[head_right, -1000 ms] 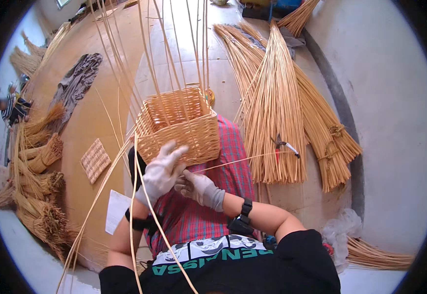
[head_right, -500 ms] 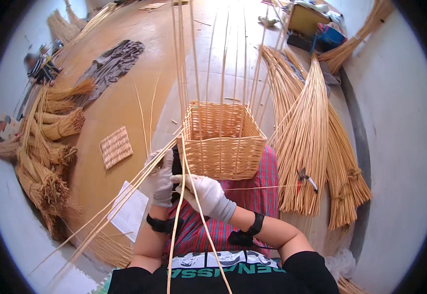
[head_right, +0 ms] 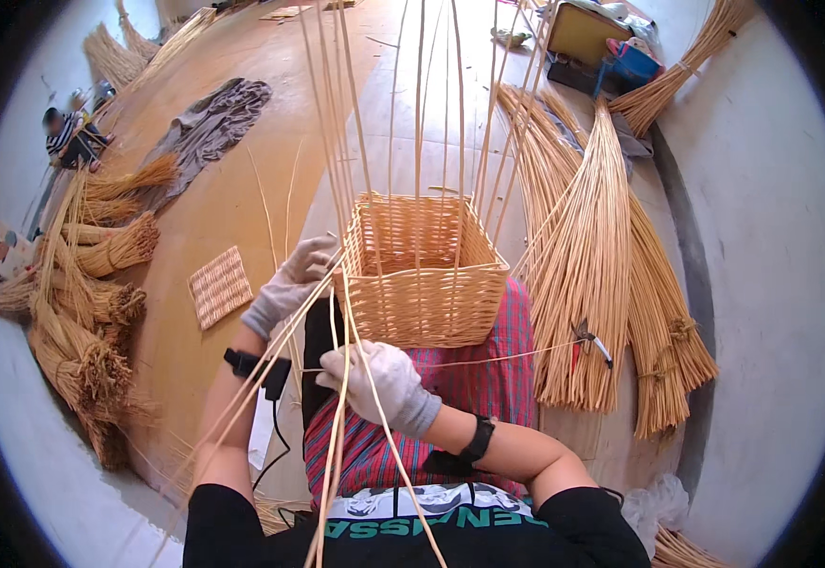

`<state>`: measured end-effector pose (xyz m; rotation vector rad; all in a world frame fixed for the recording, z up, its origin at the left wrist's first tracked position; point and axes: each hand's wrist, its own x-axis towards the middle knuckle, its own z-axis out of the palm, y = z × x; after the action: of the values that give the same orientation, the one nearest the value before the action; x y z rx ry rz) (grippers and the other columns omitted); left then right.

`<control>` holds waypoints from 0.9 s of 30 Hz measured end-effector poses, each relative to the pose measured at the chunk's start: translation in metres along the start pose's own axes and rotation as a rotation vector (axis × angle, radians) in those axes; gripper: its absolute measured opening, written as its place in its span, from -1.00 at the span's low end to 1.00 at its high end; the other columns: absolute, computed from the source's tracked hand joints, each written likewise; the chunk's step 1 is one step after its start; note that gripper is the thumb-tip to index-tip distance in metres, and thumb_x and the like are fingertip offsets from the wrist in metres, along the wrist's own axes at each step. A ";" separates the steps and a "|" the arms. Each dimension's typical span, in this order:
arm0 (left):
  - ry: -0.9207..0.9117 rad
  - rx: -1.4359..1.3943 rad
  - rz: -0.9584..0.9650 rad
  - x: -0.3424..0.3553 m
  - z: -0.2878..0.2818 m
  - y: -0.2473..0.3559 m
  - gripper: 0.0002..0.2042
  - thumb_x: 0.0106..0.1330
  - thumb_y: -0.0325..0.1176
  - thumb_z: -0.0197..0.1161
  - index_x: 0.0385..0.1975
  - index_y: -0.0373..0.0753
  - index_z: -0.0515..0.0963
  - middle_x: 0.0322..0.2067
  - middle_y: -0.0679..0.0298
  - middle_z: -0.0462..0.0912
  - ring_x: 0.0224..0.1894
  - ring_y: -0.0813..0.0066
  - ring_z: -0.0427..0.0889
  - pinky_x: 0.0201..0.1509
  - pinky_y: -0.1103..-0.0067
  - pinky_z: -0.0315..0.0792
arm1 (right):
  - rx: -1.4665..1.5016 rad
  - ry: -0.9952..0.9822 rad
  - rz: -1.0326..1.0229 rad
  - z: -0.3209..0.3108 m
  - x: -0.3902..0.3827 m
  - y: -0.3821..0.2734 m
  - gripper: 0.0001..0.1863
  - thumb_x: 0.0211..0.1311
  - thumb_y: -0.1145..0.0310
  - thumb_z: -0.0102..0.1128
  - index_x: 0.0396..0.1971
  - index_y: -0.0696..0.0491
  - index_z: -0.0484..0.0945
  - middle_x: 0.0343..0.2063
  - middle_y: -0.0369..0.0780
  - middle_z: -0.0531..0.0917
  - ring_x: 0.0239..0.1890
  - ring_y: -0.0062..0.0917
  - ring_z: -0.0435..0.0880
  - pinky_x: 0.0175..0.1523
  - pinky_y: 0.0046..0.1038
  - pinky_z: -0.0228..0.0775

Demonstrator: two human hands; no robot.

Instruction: The person is weaving a willow or straw basket, using hands and tools to manipulate the long fibers.

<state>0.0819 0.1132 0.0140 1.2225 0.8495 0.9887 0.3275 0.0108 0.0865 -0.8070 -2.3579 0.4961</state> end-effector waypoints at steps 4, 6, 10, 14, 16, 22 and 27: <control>-0.172 0.046 -0.191 0.022 0.001 0.002 -0.57 0.30 -0.51 0.38 0.16 -0.17 0.50 -0.16 0.40 0.65 -0.08 0.64 0.63 0.08 0.58 0.57 | 0.209 0.085 0.023 -0.017 -0.027 0.044 -0.77 0.24 0.33 0.32 -0.15 0.08 0.68 -0.28 -0.19 0.75 -0.19 -0.37 0.76 -0.11 -0.41 0.62; -0.148 0.035 -0.144 0.021 0.007 0.000 -0.60 0.28 -0.47 0.42 0.11 -0.16 0.53 -0.16 0.45 0.61 -0.07 0.69 0.58 0.09 0.61 0.53 | 0.578 0.209 0.318 -0.026 -0.033 0.080 -0.81 0.32 0.44 0.25 -0.12 0.11 0.69 -0.25 -0.20 0.77 -0.15 -0.51 0.75 -0.05 -0.48 0.61; 0.068 0.044 -0.078 0.006 0.027 -0.007 -0.73 0.30 -0.38 0.43 -0.04 -0.13 0.60 -0.28 0.49 0.60 -0.39 0.78 0.51 -0.31 0.75 0.45 | 0.939 0.535 0.899 -0.020 -0.008 0.123 -0.83 0.39 0.51 0.20 -0.09 0.16 0.68 -0.21 -0.22 0.77 -0.10 -0.66 0.71 0.04 -0.53 0.58; 0.256 0.099 -0.104 -0.003 0.043 -0.007 -0.80 0.33 -0.30 0.40 -0.10 -0.12 0.62 -0.41 0.50 0.58 -0.58 0.81 0.39 -0.61 0.81 0.26 | 0.471 0.536 0.359 -0.020 0.065 0.126 -0.72 0.31 0.55 0.25 0.01 0.18 0.63 -0.02 -0.08 0.71 -0.04 -0.48 0.72 0.04 -0.46 0.58; 0.302 0.106 -0.044 -0.002 0.049 -0.008 -0.78 0.31 -0.26 0.43 -0.14 -0.13 0.61 -0.41 0.50 0.56 -0.57 0.82 0.39 -0.62 0.81 0.27 | 0.334 0.464 0.163 -0.023 0.110 0.125 -0.61 0.29 0.56 0.25 0.13 0.17 0.57 0.09 -0.03 0.66 -0.03 -0.44 0.72 0.01 -0.44 0.58; 0.308 0.178 0.168 0.007 0.051 -0.023 -0.83 0.30 -0.46 0.35 -0.16 -0.16 0.57 -0.32 0.44 0.54 -0.19 0.65 0.50 -0.03 0.60 0.46 | 0.243 0.282 0.397 -0.027 0.156 0.124 -0.05 0.26 0.56 0.19 0.57 -0.13 -0.11 0.35 -0.01 0.41 0.05 -0.47 0.64 0.04 -0.43 0.56; 0.305 0.086 0.198 0.007 0.050 -0.035 -0.84 0.30 -0.54 0.30 -0.17 -0.19 0.55 -0.29 0.42 0.54 -0.20 0.64 0.50 -0.08 0.64 0.46 | 0.504 0.517 0.217 -0.033 0.091 0.131 -0.12 0.45 0.38 0.11 0.57 -0.17 -0.24 -0.05 -0.10 0.63 -0.33 -0.56 0.62 -0.25 -0.42 0.57</control>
<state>0.1357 0.1007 -0.0132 1.2653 1.0302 1.3342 0.3461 0.1729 0.0816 -0.8282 -1.5868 0.8188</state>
